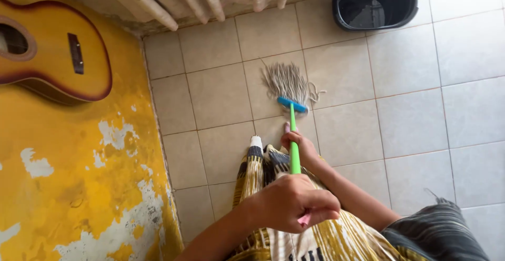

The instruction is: Mopping a tiled floor with a string mop.

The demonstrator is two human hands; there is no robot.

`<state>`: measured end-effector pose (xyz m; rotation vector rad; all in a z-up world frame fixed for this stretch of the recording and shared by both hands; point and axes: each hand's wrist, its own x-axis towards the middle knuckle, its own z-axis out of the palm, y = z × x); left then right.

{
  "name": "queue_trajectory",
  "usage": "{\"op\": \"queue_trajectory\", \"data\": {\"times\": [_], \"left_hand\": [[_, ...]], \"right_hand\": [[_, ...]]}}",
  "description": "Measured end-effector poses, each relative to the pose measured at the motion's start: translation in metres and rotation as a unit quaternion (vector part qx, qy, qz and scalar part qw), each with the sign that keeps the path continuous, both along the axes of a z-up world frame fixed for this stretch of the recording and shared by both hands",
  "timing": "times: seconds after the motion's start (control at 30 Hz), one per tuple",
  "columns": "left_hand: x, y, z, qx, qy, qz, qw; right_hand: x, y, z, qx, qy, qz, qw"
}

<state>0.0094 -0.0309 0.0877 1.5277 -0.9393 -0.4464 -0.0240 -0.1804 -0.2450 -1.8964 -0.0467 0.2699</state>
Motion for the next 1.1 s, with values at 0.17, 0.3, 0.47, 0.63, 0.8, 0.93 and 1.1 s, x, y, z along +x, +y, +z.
{"op": "queue_trajectory", "data": {"times": [0.17,0.3,0.47,0.63,0.8,0.93,1.1], "left_hand": [[0.013,-0.035,-0.020,-0.005,-0.041,-0.025,0.999],[0.036,-0.062,-0.060,0.042,-0.110,-0.043,0.992],[0.063,-0.085,-0.113,0.074,-0.095,0.003,0.993],[0.066,-0.089,-0.094,0.064,-0.058,0.011,0.996],[0.066,-0.078,-0.012,0.041,0.007,-0.113,0.993],[0.069,-0.084,0.010,0.035,-0.012,-0.106,0.994],[0.072,-0.087,-0.002,0.075,-0.038,-0.059,0.995]], "right_hand": [[0.031,-0.020,-0.020,0.368,0.333,-0.258,0.829],[0.075,-0.059,-0.109,0.352,0.227,-0.180,0.890],[0.161,-0.095,-0.056,-0.057,-0.034,-0.015,0.998],[0.147,-0.105,-0.051,-0.075,-0.033,-0.008,0.997],[0.076,-0.088,0.022,-0.080,0.067,0.013,0.994],[0.050,-0.086,0.045,-0.067,0.105,-0.013,0.992],[0.085,-0.089,0.035,-0.073,0.054,-0.014,0.996]]}}
